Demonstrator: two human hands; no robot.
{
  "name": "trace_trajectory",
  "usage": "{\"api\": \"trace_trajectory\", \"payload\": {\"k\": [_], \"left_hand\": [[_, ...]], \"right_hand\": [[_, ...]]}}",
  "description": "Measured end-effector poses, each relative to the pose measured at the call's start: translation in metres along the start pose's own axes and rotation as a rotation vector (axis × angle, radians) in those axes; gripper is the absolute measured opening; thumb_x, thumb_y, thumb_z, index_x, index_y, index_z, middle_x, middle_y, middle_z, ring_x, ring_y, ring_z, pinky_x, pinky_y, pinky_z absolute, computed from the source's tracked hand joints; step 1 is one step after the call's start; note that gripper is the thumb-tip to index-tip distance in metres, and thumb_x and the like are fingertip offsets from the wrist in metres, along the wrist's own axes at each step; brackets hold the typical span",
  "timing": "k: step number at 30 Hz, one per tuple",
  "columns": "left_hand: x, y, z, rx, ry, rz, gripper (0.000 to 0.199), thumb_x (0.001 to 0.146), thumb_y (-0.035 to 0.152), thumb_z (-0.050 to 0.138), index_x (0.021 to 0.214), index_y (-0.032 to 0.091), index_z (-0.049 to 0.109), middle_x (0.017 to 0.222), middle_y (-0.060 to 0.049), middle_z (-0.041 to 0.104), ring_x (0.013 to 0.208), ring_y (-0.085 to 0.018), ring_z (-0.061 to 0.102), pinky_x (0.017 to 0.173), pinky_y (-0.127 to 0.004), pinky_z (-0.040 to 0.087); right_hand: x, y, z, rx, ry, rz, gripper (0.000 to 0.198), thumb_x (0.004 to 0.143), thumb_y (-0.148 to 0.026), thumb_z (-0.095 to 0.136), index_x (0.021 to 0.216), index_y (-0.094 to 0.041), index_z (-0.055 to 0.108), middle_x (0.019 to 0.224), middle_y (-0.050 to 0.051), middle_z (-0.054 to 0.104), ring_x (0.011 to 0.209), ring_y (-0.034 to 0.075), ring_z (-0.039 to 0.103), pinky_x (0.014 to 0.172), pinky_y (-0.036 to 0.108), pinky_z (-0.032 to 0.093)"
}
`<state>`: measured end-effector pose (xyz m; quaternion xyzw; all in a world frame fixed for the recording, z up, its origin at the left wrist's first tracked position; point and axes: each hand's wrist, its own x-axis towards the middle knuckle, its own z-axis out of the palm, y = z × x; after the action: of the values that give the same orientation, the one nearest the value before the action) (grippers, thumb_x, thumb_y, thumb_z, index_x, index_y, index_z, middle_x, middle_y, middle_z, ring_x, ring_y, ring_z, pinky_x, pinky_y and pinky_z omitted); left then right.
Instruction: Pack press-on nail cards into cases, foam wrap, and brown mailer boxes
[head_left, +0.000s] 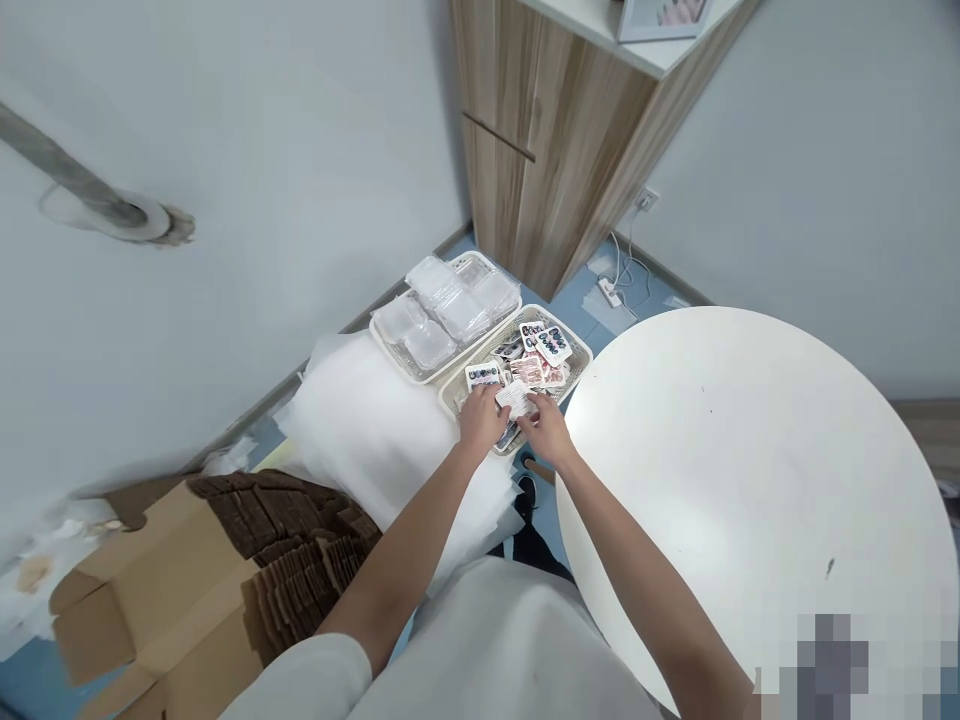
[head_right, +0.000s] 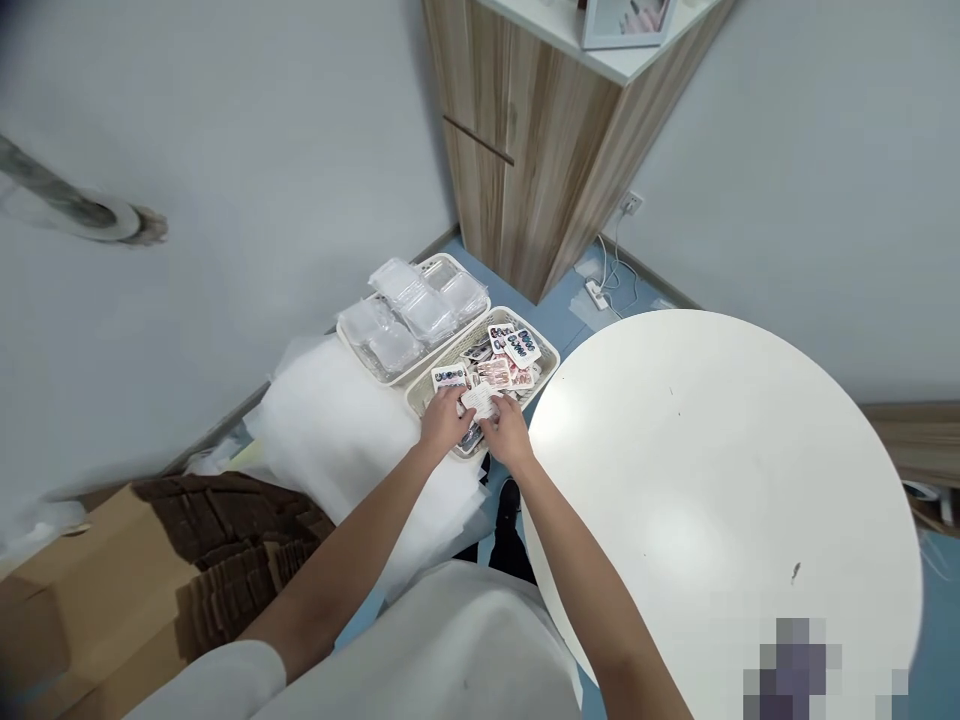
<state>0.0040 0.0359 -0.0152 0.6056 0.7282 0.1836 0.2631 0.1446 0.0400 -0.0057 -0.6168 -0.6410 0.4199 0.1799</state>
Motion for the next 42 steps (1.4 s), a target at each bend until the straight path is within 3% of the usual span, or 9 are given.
{"api": "trace_trajectory", "payload": {"k": [9, 13, 17, 22, 25, 32, 37, 39, 42], "left_hand": [[0.003, -0.001, 0.002, -0.033, -0.015, 0.048, 0.030, 0.072, 0.020, 0.057, 0.102, 0.018, 0.054, 0.098, -0.009, 0.055, 0.096, -0.024, 0.051, 0.084, -0.035, 0.039], [0.003, 0.002, -0.001, -0.184, 0.034, 0.090, 0.026, 0.076, 0.015, 0.048, 0.101, 0.018, 0.055, 0.097, -0.008, 0.055, 0.094, -0.021, 0.052, 0.085, -0.034, 0.040], [0.003, 0.010, -0.007, -0.430, 0.047, 0.080, 0.023, 0.079, 0.018, 0.046, 0.099, 0.018, 0.057, 0.095, -0.007, 0.056, 0.078, -0.014, 0.055, 0.074, -0.028, 0.045], [-0.001, 0.035, -0.006, -0.777, -0.033, 0.005, 0.031, 0.074, 0.024, 0.054, 0.104, 0.015, 0.054, 0.085, -0.004, 0.058, 0.073, -0.012, 0.057, 0.064, -0.023, 0.047], [-0.016, 0.058, -0.001, -0.861, -0.125, 0.005, 0.033, 0.069, 0.023, 0.059, 0.101, 0.015, 0.054, 0.082, -0.003, 0.058, 0.071, -0.011, 0.058, 0.063, -0.023, 0.048], [-0.087, 0.117, 0.024, -0.815, -0.379, 0.159, 0.035, 0.066, 0.026, 0.063, 0.098, 0.015, 0.054, 0.080, -0.004, 0.063, 0.070, -0.013, 0.060, 0.065, -0.026, 0.048], [-0.131, 0.165, 0.042, -0.708, -0.624, 0.283, 0.040, 0.067, 0.028, 0.064, 0.103, 0.016, 0.053, 0.080, -0.005, 0.065, 0.072, -0.015, 0.062, 0.067, -0.028, 0.048], [-0.145, 0.181, 0.049, -0.666, -0.612, 0.328, 0.039, 0.068, 0.028, 0.063, 0.103, 0.017, 0.053, 0.083, -0.005, 0.065, 0.076, -0.015, 0.061, 0.070, -0.028, 0.047], [-0.162, 0.191, 0.055, -0.595, -0.426, 0.328, 0.035, 0.069, 0.031, 0.062, 0.101, 0.018, 0.055, 0.094, -0.006, 0.063, 0.084, -0.015, 0.059, 0.073, -0.027, 0.045]], "right_hand": [[0.013, -0.002, -0.001, -0.064, -0.020, 0.078, 0.037, 0.072, -0.025, 0.053, 0.108, -0.015, 0.055, 0.104, 0.010, 0.055, 0.074, 0.016, 0.057, 0.078, 0.034, 0.046], [0.010, -0.005, -0.007, 0.032, -0.021, 0.118, 0.033, 0.076, -0.023, 0.047, 0.107, -0.017, 0.055, 0.103, 0.008, 0.058, 0.076, 0.015, 0.058, 0.078, 0.033, 0.046], [-0.005, -0.008, -0.022, 0.157, -0.001, 0.138, 0.031, 0.078, -0.025, 0.045, 0.107, -0.020, 0.054, 0.100, 0.005, 0.061, 0.078, 0.014, 0.058, 0.077, 0.032, 0.047], [-0.045, -0.002, -0.048, 0.367, 0.044, 0.121, 0.037, 0.078, -0.025, 0.046, 0.115, -0.021, 0.045, 0.093, 0.004, 0.064, 0.080, 0.014, 0.060, 0.073, 0.031, 0.048], [-0.079, 0.009, -0.069, 0.400, 0.088, 0.131, 0.040, 0.077, -0.025, 0.048, 0.117, -0.021, 0.043, 0.088, 0.003, 0.064, 0.075, 0.013, 0.060, 0.072, 0.031, 0.048], [-0.162, 0.048, -0.120, 0.429, 0.221, 0.175, 0.036, 0.073, -0.033, 0.053, 0.107, -0.022, 0.054, 0.098, 0.004, 0.058, 0.059, 0.008, 0.051, 0.058, 0.026, 0.046], [-0.209, 0.076, -0.140, 0.492, 0.224, 0.137, 0.030, 0.068, -0.034, 0.058, 0.094, -0.019, 0.059, 0.079, 0.000, 0.058, 0.051, 0.007, 0.043, 0.050, 0.023, 0.041], [-0.223, 0.084, -0.142, 0.494, 0.236, 0.132, 0.025, 0.067, -0.035, 0.059, 0.087, -0.019, 0.059, 0.070, -0.002, 0.056, 0.049, 0.007, 0.041, 0.047, 0.023, 0.038], [-0.243, 0.091, -0.142, 0.393, 0.361, 0.101, 0.016, 0.071, -0.035, 0.055, 0.078, -0.020, 0.057, 0.063, -0.002, 0.053, 0.051, 0.010, 0.043, 0.048, 0.024, 0.038]]}}
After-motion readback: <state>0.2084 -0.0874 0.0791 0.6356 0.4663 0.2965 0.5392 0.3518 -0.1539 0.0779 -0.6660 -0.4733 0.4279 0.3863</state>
